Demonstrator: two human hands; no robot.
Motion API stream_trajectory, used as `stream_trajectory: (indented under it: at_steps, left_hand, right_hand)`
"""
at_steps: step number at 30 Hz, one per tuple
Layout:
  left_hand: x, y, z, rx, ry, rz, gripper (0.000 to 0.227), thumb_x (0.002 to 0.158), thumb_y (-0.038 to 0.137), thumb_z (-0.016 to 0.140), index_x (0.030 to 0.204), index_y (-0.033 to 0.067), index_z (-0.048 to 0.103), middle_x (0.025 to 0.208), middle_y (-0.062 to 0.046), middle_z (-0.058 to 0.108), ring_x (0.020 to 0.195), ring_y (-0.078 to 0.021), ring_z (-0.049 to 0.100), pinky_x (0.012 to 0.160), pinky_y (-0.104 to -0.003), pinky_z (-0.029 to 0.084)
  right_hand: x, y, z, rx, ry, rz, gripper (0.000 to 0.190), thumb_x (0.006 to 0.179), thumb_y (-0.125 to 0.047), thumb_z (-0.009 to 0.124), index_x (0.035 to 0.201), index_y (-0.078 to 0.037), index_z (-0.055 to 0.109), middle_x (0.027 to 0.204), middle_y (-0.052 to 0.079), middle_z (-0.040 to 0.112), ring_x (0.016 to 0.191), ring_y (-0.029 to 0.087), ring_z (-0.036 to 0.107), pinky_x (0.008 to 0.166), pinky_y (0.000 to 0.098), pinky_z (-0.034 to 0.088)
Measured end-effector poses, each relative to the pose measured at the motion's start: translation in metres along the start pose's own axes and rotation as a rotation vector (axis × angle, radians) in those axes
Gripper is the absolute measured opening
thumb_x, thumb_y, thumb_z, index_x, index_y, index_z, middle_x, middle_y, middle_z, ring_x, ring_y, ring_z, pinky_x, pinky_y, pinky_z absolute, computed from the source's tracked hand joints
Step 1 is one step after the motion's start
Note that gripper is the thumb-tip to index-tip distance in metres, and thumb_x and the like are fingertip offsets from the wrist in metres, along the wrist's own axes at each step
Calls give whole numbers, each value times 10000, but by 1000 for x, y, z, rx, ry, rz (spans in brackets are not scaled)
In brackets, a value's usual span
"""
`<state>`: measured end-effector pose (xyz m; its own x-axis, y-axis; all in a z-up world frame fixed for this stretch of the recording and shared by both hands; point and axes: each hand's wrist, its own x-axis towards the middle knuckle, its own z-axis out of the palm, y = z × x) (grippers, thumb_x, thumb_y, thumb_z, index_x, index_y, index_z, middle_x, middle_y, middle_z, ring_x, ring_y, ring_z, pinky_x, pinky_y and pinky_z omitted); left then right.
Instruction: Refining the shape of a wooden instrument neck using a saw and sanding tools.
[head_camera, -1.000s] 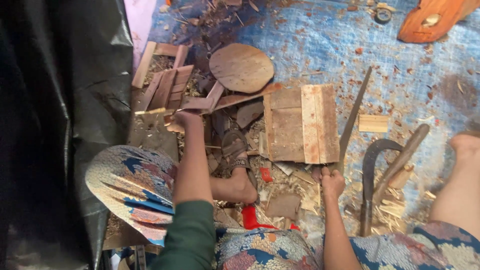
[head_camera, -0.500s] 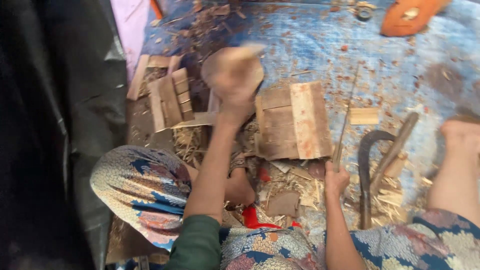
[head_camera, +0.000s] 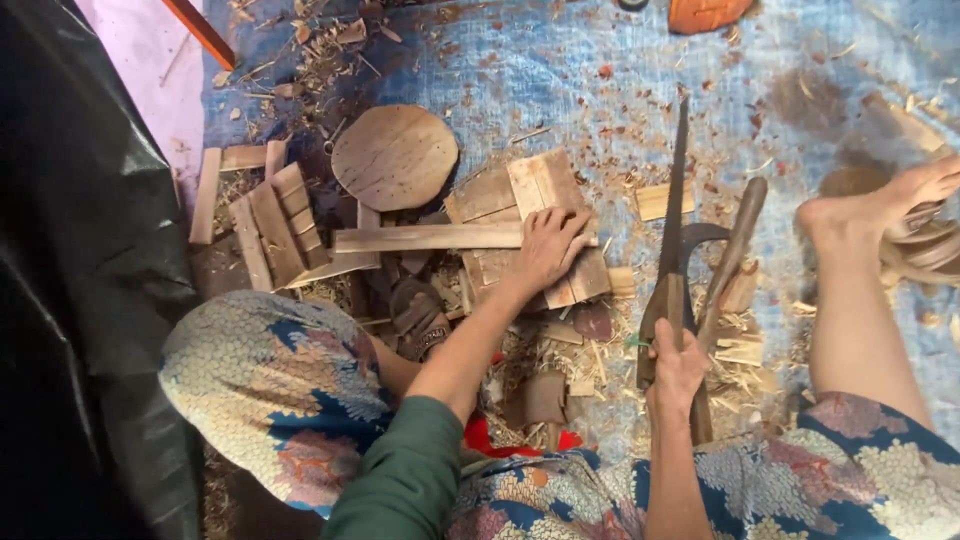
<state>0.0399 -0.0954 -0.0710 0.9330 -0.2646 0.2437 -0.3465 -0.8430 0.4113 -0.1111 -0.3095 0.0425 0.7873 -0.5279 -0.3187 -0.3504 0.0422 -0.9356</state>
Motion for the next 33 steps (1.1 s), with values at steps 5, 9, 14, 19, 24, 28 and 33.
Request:
stream_trajectory:
  at_steps: [5, 9, 14, 19, 24, 28, 33]
  left_hand:
    - [1, -4, 9, 51, 130, -172, 274, 1035, 383, 483, 1207, 181, 551, 1043, -55, 507, 1062, -285, 507, 996, -467, 385]
    - [17, 9, -11, 110, 139, -158, 256, 1027, 444, 463, 1064, 195, 503, 961, -27, 438, 985, -274, 476, 914, -462, 372]
    - [40, 18, -12, 114, 130, -201, 186, 1006, 322, 503, 1033, 141, 531, 988, -87, 458, 894, -270, 415, 839, -435, 321]
    - [55, 22, -3, 163, 155, -202, 221, 999, 333, 507, 1002, 112, 518, 959, -88, 464, 864, -260, 436, 802, -417, 342]
    - [71, 34, 11, 176, 170, -147, 213, 992, 307, 485, 1010, 95, 505, 961, -111, 463, 873, -269, 431, 799, -412, 361]
    - [72, 35, 9, 178, 205, -222, 267, 995, 368, 470, 928, 118, 539, 924, -77, 425, 869, -245, 395, 806, -396, 332]
    - [70, 20, 13, -19, 77, -295, 557, 1000, 572, 331, 863, 183, 705, 908, 12, 436, 911, -216, 392, 831, -408, 345]
  right_hand:
    - [-9, -15, 12, 123, -37, -9, 312, 1010, -188, 723, 751, -57, 609, 583, 15, 491, 518, 90, 496, 551, 199, 435]
    - [-12, 26, 5, 122, -68, -67, 383, 1079, -264, 624, 758, -55, 632, 553, 6, 474, 523, 89, 484, 594, 221, 425]
    - [-18, 42, 5, 116, -288, -184, 263, 1012, -176, 606, 762, -97, 627, 592, -29, 542, 530, 77, 492, 516, 233, 435]
    - [-20, 48, 10, -150, -244, -305, 371, 1022, -245, 575, 680, -105, 593, 549, -27, 512, 491, 94, 453, 473, 245, 399]
    - [-18, 44, 9, -271, -228, -309, 407, 1029, -312, 546, 688, -103, 618, 522, -31, 484, 461, 91, 435, 445, 249, 385]
    - [-17, 43, 10, -185, -249, -305, 363, 1021, -285, 557, 725, -88, 628, 549, -24, 518, 483, 85, 462, 451, 236, 404]
    - [-4, 50, 2, 109, -254, -280, 320, 1020, -231, 584, 713, -139, 589, 581, -53, 538, 524, 65, 489, 494, 221, 431]
